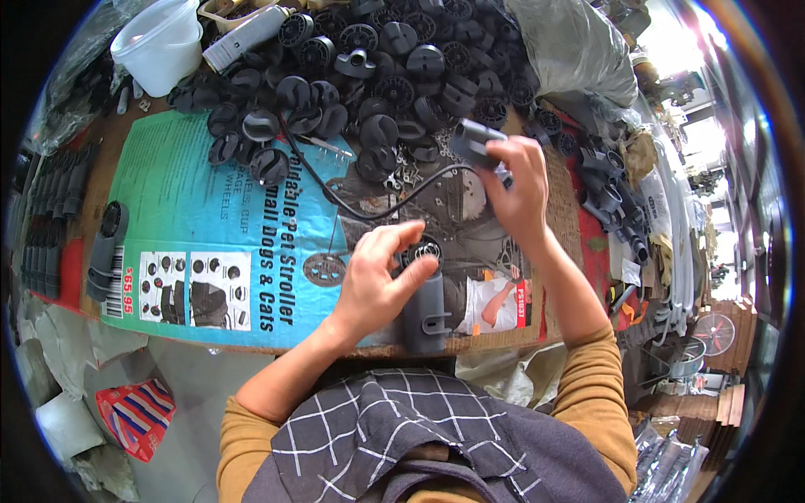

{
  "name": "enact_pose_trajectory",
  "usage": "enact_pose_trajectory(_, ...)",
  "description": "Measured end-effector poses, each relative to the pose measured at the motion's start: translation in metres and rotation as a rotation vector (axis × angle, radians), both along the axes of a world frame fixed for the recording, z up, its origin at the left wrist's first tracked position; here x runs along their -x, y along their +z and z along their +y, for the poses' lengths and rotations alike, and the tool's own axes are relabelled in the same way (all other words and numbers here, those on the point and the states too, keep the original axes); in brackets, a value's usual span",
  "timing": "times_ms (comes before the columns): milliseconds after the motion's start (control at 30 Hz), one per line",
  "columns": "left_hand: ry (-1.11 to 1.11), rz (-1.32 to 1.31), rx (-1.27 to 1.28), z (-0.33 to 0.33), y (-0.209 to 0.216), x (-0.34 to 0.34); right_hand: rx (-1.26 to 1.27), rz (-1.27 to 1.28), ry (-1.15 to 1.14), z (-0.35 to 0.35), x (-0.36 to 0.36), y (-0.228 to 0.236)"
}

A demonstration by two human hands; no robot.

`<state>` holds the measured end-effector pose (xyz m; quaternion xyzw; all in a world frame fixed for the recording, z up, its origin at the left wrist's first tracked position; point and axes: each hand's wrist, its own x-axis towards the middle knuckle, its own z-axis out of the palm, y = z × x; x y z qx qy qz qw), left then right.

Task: The person assembles small black wheels by inserting springs and washers into a plastic hub, then using a hot glue gun to secure the components. The person repeats this process for multiple wheels, placing each finished unit on the workbench.

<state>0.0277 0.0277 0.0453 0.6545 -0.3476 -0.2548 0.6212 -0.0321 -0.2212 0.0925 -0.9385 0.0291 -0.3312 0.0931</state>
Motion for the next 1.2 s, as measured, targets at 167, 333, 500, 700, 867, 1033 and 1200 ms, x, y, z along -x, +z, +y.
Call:
enact_pose_trajectory(167, -0.043, 0.735, 0.349, -0.003, 0.019, 0.015, 0.382, -0.033, 0.317, 0.080, 0.059, 0.006)
enact_pose_trajectory(333, -0.028, 0.665, 0.329, 0.015, 0.022, 0.022, -0.008, -0.065, 0.245, 0.106, 0.079, 0.027)
enact_pose_trajectory(500, -0.170, 0.611, 0.310, 0.020, 0.021, 0.027, -0.313, 0.243, 0.196, 0.102, 0.088, 0.024)
enact_pose_trajectory(700, 0.031, -0.369, -0.306, 0.008, -0.011, 0.015, -0.534, 0.401, -0.164, 0.059, 0.105, -0.024)
enact_pose_trajectory(867, -0.006, -0.432, -0.425, -0.001, -0.031, 0.012, -0.679, 0.189, 0.002, 0.055, 0.093, -0.020)
enact_pose_trajectory(1033, -0.013, -0.389, -0.453, 0.001, -0.025, 0.012, -0.426, 0.362, 0.226, 0.073, 0.060, -0.005)
enact_pose_trajectory(1200, -0.012, -0.370, -0.434, 0.001, -0.026, 0.009, -0.419, 0.512, 0.221, 0.074, 0.049, -0.010)
